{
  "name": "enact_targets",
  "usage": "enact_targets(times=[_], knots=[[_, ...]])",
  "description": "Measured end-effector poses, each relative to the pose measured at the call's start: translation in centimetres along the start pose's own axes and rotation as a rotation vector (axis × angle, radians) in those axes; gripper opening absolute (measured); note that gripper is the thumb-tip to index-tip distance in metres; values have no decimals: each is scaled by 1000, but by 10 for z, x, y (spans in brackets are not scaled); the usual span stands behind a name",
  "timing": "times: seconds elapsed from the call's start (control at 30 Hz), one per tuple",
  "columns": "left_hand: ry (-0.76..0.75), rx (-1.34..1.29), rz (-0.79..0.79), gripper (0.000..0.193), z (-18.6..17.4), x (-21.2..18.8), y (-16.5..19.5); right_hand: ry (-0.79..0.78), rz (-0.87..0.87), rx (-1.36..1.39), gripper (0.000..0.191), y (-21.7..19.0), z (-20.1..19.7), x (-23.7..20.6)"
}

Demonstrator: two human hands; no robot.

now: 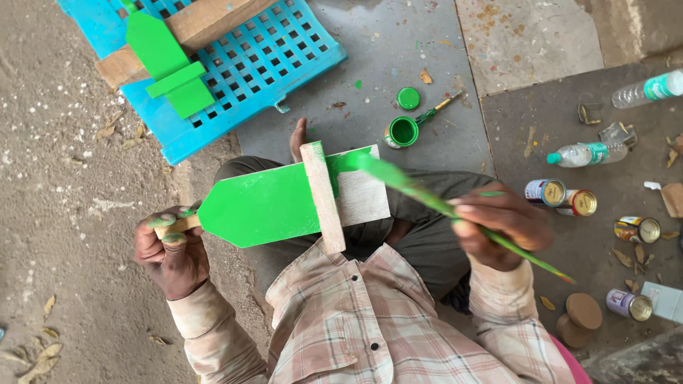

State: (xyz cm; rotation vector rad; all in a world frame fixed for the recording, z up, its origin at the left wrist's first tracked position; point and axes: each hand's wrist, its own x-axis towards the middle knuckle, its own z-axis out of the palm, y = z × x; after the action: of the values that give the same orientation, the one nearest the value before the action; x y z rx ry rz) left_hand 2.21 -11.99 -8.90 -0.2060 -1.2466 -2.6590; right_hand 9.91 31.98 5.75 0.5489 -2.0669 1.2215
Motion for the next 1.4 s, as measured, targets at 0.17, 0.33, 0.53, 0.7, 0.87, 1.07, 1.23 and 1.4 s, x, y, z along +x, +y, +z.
enact_targets(times=[0.17, 0.33, 0.53, 0.7, 0.87, 1.07, 1.23, 1.4], knots=[[7, 16, 15, 31, -3, 2, 0, -50, 34, -146, 15, 1, 1, -1], [-6, 18, 28, 30, -3, 2, -1, 64, 118, -72, 14, -10, -3, -2], [-3, 13, 14, 29, -3, 6, 0, 31, 126, -178, 18, -15, -3, -4], [-20, -2, 2, 27, -2, 7, -1, 67, 53, -114, 14, -13, -2, -3], [-21, -24, -2, 31, -1, 8, -3, -112, -19, -102, 15, -4, 1, 6], [-16, 0, -5, 27, -2, 7, 0, 105, 103, -153, 14, -11, -4, 2], [-19, 6, 1, 27, -2, 8, 0, -35, 41, -207, 15, -19, -9, -4], [-21, 5, -3, 27, -4, 9, 1, 16, 56, -201, 16, -25, -12, -4]])
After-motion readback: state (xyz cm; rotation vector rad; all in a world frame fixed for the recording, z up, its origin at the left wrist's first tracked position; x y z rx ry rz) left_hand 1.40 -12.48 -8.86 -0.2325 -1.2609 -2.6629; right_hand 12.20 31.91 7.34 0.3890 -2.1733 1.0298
